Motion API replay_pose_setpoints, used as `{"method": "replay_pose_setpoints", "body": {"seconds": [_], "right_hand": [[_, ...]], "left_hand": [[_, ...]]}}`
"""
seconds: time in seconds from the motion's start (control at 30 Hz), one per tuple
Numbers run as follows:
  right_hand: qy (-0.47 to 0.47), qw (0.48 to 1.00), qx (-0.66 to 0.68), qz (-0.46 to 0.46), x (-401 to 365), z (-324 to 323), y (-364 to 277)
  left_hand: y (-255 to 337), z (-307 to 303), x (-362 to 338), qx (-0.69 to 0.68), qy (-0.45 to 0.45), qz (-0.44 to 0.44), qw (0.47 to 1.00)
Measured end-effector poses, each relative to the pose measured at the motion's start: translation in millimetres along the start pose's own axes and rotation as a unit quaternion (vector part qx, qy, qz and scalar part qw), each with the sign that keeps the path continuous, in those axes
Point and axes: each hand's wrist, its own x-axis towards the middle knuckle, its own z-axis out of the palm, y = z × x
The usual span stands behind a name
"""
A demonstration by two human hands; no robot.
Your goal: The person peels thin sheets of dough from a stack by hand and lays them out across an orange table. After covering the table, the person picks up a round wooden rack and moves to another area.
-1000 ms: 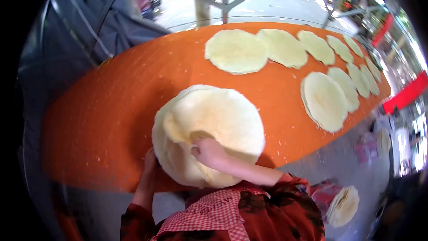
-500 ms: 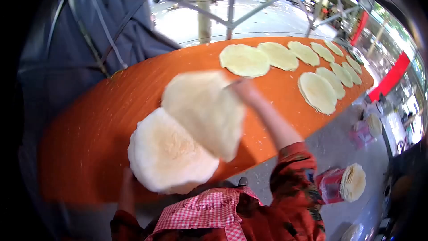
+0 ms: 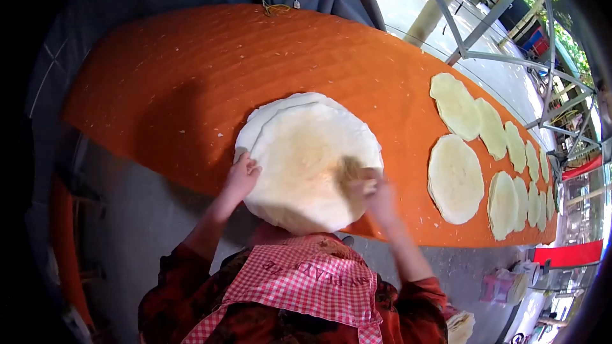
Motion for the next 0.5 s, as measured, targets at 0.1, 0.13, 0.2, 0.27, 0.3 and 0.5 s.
{"method": "replay_pose_setpoints", "body": {"seconds": [0.1,0.13,0.2,0.27,0.3,0.5], "right_hand": [[-0.044,0.937,-0.178,-0.299,-0.9,102.9,-45.5],[-0.057,0.936,-0.187,-0.294,-1.4,125.2,-52.0],[-0.067,0.907,-0.289,-0.298,-7.2,153.5,-68.7],[-0.052,0.878,-0.359,-0.311,-10.7,169.5,-69.6],[-0.035,0.867,-0.377,-0.322,-10.9,179.7,-59.4],[0.027,0.852,-0.418,-0.315,-14.5,200.2,-40.1]], "left_hand": [[6.5,-6.8,4.5,0.06,-0.009,0.015,0.998],[9.4,-11.1,11.7,0.065,-0.029,-0.002,0.997],[2.4,-10.8,23.1,0.022,-0.061,-0.028,0.997],[-17.0,2.7,36.7,-0.076,-0.089,-0.043,0.992],[-3.9,-4.7,36.7,-0.05,-0.105,-0.029,0.993],[14.2,-5.2,30.9,-0.051,-0.122,0.025,0.991]]}}
